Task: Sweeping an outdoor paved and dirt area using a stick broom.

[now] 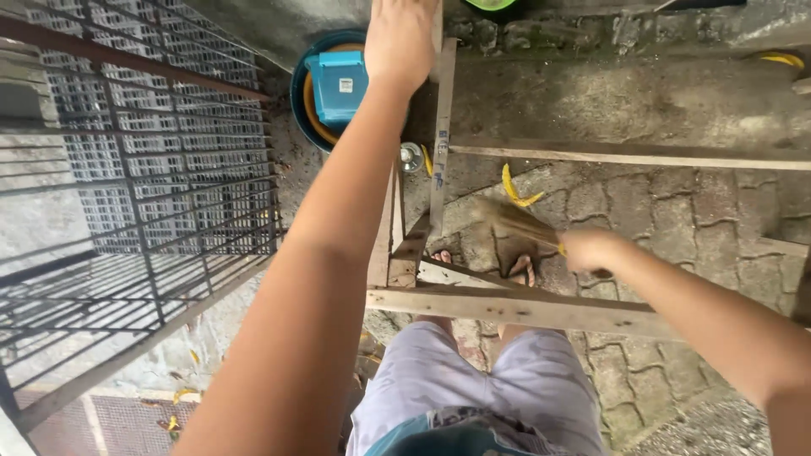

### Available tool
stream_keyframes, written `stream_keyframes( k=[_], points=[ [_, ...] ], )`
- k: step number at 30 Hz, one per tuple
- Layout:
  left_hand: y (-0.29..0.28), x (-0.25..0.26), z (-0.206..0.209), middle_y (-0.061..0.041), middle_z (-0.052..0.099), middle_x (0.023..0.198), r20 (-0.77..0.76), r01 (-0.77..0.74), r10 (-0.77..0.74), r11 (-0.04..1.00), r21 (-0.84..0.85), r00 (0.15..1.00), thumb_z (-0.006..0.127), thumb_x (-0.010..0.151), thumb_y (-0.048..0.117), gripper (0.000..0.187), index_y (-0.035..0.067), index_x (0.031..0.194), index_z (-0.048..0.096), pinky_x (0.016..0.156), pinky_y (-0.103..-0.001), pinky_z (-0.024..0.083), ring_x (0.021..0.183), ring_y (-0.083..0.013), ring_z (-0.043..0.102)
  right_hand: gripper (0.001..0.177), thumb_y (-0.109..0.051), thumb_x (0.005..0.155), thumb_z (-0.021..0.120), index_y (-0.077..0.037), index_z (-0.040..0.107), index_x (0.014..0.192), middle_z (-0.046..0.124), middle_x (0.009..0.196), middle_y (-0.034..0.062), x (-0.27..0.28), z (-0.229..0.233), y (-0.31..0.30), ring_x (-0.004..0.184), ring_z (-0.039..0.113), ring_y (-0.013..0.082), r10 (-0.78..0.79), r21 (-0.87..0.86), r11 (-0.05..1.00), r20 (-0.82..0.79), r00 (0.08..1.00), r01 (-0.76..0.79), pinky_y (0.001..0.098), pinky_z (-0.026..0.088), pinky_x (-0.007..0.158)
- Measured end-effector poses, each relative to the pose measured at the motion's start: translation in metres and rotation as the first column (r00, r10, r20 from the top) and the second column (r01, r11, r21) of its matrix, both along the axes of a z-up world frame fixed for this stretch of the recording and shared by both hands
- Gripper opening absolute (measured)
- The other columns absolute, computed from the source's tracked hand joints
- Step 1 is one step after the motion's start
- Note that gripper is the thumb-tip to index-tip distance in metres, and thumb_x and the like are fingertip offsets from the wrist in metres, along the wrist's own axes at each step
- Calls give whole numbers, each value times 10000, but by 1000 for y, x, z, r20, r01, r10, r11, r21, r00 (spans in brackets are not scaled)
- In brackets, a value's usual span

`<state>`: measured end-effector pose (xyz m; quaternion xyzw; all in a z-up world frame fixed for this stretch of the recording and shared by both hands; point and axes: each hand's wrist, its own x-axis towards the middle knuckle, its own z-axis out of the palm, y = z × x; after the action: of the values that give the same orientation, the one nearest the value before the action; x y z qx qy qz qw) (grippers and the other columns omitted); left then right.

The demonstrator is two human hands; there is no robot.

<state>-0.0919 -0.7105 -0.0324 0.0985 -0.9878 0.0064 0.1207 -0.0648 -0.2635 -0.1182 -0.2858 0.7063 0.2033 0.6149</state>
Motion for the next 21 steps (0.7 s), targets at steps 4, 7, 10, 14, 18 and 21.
stream_keyframes(
  k=[4,7,10,14,18,21],
  points=[
    [20,46,41,-184,422,1475,-201,-18,74,964,265,977,733,816,54,562,125,1358,603,1239,-535,214,1455,-436,264,940,-98,824,656,-32,89,1571,627,1158,292,27,-126,17,941,652,388,14,-389,918,-164,986,-78,480,550,765],
    [26,42,44,-206,334,1545,-124,-57,84,978,202,989,711,787,11,610,127,1374,594,1251,-550,173,1501,-432,186,981,-105,798,632,-31,10,1553,577,1283,357,34,-145,-3,1045,641,472,-7,-586,794,-277,961,-163,547,542,805],
    [24,41,34,-187,327,1552,-47,-92,98,989,117,994,690,782,-30,599,147,1349,615,1269,-536,178,1518,-408,187,901,-140,909,570,-101,5,1610,585,1305,304,33,-99,-55,1032,688,403,2,-421,903,-205,979,-90,492,581,804],
    [28,43,49,-141,333,1573,-21,-97,102,977,190,995,698,786,-29,557,137,1314,639,1302,-485,189,1549,-362,193,437,-298,1077,417,-81,353,1451,679,1143,225,25,-82,-72,883,773,305,-180,-114,979,-96,979,169,396,617,680],
    [30,43,58,-117,353,1548,-7,-109,114,962,249,993,691,762,-32,545,139,1278,658,1292,-474,190,1540,-348,202,399,-355,1038,489,-47,710,1164,743,940,135,-9,-24,-80,838,739,258,0,-100,995,-182,983,-18,384,565,630],
    [29,40,55,-123,355,1554,-29,-101,111,966,238,993,677,766,-46,541,118,1282,665,1278,-472,196,1535,-348,207,179,-137,867,658,-78,790,973,688,868,107,-70,73,-81,839,641,240,500,-171,835,-158,851,-523,372,483,637]
  ],
)
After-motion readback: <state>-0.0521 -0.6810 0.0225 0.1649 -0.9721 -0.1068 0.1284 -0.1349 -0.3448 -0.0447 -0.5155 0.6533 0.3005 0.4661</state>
